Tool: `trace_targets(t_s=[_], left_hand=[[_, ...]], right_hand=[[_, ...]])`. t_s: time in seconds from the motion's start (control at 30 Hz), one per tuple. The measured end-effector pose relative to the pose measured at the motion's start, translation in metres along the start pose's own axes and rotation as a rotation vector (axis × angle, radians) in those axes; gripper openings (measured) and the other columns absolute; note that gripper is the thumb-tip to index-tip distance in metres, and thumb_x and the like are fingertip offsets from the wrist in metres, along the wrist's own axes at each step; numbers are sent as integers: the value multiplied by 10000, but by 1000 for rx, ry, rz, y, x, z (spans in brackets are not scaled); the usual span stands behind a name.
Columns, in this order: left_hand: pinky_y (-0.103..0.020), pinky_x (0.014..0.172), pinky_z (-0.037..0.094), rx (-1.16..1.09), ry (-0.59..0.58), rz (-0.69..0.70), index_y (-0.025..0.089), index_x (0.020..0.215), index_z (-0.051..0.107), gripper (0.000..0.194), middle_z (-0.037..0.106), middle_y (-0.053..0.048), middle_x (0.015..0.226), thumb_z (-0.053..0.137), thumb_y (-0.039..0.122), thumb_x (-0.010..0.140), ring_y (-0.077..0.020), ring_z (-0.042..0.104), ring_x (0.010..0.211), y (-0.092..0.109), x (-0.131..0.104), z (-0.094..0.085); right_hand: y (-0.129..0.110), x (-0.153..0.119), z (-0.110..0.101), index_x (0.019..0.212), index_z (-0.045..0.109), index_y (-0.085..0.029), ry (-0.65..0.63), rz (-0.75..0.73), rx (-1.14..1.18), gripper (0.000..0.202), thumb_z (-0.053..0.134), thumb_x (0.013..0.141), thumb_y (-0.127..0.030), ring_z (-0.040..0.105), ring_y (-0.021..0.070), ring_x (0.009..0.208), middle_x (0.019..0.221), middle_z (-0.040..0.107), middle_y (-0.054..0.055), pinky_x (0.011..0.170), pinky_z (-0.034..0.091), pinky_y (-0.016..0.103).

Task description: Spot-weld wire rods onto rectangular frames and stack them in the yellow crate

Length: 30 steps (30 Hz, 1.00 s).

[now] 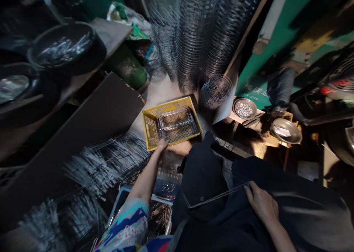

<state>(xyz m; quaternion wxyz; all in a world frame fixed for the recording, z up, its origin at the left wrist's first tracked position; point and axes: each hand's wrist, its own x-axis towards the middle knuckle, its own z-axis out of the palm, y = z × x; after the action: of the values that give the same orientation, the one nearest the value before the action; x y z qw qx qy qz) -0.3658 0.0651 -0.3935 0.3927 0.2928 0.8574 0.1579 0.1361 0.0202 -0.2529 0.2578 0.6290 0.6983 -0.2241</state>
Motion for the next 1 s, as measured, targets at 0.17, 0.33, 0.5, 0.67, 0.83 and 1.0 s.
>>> trace_targets(t_s=[0.17,0.33,0.5,0.67,0.83,1.0], left_hand=[[-330,937,461,-43,-151,258,127,953,686,188,689,-75,1004,565,270,934,-203,613,1011,17,-113,-18],[-278,814,447,-25,-581,889,188,901,697,235,675,-37,914,669,417,858,-174,603,877,34,-252,-24],[-306,746,396,261,-416,1070,182,746,587,225,579,-67,869,513,280,935,-190,518,848,42,-302,-9],[-289,723,409,130,-354,1013,189,762,518,264,540,-49,845,419,309,974,-173,511,806,74,-301,-12],[-279,666,401,299,-348,960,200,743,494,369,504,7,703,393,477,966,-162,510,678,139,-273,-12],[-302,823,436,649,-409,961,203,788,637,292,625,-22,759,573,478,862,-221,613,809,211,-246,25]], right_hand=[[9,0,6,1010,590,-251,27,-46,-16,387,293,978,-497,718,302,806,807,732,78,630,467,336],[11,0,6,1059,607,-232,65,-74,-29,418,307,980,-513,709,307,808,844,736,100,635,459,342],[17,-23,-12,1059,622,-210,162,-219,207,364,380,963,-464,690,254,863,914,728,84,706,472,305],[69,-70,-60,1021,651,-215,491,-176,487,375,449,939,-521,674,215,854,986,721,61,755,467,274],[161,-118,-74,1037,665,-185,725,187,472,467,445,915,-579,668,252,771,860,718,104,688,457,314],[244,-143,-32,1060,674,-182,721,408,481,435,453,904,-523,669,329,889,872,715,150,739,488,392]])
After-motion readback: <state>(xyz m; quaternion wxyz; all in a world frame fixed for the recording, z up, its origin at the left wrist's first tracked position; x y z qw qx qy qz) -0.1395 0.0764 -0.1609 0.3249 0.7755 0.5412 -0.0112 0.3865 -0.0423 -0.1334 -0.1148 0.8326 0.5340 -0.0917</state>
